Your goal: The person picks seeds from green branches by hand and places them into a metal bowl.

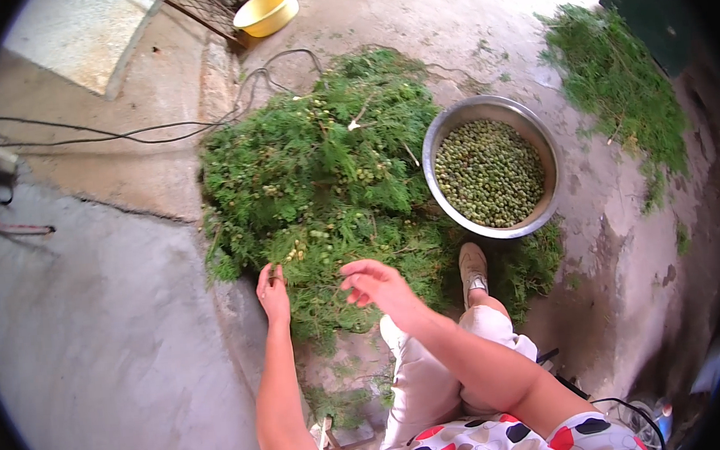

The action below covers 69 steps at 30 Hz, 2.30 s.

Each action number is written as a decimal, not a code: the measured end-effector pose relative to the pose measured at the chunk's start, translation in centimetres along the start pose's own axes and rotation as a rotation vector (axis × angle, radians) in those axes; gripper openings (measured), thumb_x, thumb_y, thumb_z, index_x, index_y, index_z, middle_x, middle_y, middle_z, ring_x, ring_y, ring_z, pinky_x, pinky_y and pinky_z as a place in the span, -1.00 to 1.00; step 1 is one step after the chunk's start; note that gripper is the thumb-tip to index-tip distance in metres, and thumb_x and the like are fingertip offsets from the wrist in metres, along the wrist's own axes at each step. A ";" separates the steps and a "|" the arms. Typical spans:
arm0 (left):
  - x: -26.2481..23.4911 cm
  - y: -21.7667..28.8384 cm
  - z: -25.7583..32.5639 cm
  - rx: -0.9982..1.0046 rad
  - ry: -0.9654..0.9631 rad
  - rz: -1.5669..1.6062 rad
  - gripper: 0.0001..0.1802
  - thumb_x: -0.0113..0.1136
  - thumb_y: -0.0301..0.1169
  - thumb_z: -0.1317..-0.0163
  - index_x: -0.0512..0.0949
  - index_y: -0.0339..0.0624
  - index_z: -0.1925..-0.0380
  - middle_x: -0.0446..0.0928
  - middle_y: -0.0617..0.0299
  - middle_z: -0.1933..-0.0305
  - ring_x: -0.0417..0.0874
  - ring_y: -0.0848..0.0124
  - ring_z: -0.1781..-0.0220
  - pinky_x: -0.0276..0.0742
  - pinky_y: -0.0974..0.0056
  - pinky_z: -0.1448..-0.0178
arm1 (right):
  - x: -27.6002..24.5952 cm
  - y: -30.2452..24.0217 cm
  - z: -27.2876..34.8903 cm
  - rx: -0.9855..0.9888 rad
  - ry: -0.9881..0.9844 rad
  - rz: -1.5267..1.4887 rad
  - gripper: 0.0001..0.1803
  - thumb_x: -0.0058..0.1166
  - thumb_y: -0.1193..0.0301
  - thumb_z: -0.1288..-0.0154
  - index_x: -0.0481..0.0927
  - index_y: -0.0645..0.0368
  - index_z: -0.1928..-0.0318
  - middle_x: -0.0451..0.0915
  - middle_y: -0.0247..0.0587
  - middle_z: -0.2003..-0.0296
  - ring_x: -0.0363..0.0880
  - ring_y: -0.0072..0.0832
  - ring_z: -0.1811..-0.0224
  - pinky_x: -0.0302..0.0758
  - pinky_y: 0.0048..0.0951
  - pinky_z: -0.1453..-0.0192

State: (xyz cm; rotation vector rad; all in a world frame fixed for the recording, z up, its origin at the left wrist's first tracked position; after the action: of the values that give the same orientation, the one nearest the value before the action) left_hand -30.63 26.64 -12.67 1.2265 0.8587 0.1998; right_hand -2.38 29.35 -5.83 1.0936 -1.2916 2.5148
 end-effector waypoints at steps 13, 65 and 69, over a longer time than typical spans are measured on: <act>-10.1 5.2 7.8 -0.234 0.129 1.052 -0.75 0.13 -0.25 -0.20 0.49 -0.09 0.17 0.53 0.35 0.28 0.53 0.53 0.32 0.45 0.46 0.27 | -1.8 2.9 4.8 0.004 0.029 0.049 -0.76 -0.13 0.48 -0.27 0.46 0.18 0.06 0.57 -0.30 0.30 0.53 -0.60 0.44 0.43 -0.61 0.41; -12.0 38.3 48.0 0.266 -1.168 1.723 -0.46 -0.17 0.20 -0.18 0.30 -0.05 0.21 0.35 0.23 0.37 0.42 0.41 0.34 0.34 0.25 0.27 | -3.7 -1.9 20.0 -0.177 0.230 -0.275 -0.84 0.06 0.33 -0.23 0.38 0.06 0.42 0.44 -0.39 0.55 0.42 -0.55 0.60 0.31 -0.44 0.62; -11.9 38.1 47.8 0.272 -1.174 1.737 -0.47 -0.18 0.20 -0.19 0.30 -0.05 0.25 0.34 0.24 0.41 0.41 0.42 0.37 0.33 0.27 0.29 | -6.3 0.0 18.4 -0.132 0.249 -0.232 -0.83 0.07 0.32 -0.22 0.38 0.03 0.43 0.42 -0.42 0.57 0.39 -0.56 0.62 0.28 -0.45 0.62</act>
State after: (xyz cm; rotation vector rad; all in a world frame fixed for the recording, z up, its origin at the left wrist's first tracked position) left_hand 4.70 -1.58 30.17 1.7001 -1.3758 0.6335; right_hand 12.36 17.04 -2.91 0.8198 -1.1698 2.2746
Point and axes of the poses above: each hand's wrist, its own z-axis away from the middle knuckle, its own x-axis out of the palm, y = z × x, the point moved 8 cm from there along -z, towards the middle knuckle
